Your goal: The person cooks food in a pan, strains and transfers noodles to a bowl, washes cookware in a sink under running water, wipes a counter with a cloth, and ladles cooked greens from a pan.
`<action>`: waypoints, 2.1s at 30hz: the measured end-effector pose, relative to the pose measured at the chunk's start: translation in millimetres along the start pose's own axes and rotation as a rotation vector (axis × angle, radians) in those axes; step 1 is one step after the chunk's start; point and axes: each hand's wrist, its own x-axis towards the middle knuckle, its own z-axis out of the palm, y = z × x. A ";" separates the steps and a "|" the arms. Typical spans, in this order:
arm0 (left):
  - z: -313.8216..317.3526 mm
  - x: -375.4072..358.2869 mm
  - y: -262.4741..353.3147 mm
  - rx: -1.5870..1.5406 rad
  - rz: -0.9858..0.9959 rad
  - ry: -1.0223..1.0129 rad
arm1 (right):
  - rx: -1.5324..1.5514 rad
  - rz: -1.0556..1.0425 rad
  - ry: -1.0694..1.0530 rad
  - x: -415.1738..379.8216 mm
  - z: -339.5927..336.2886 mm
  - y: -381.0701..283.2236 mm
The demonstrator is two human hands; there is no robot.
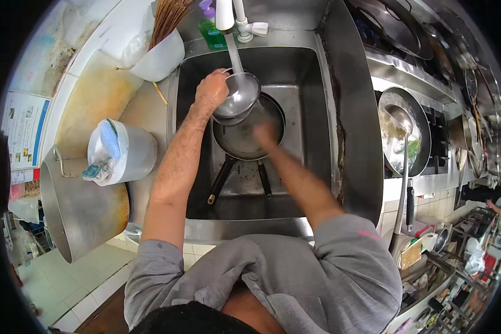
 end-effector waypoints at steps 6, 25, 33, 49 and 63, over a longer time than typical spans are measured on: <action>16.6 -9.3 5.7 -0.032 0.064 0.077 | 0.782 0.670 -0.904 -165.9 98.0 -39.3; -5.3 -40.7 0.1 0.096 0.297 0.183 | 1.575 0.695 -0.879 -178.1 -67.2 11.5; 45.9 -41.1 -21.1 -0.174 0.157 0.111 | 1.284 0.621 -0.678 -217.5 -85.2 12.7; -41.2 -153.3 -62.9 -0.535 -0.174 0.426 | 0.356 0.232 -0.038 -254.3 -122.1 2.1; 0.4 -223.7 -99.5 -0.991 -0.273 0.363 | 0.814 0.231 -0.018 -344.4 -85.3 -27.7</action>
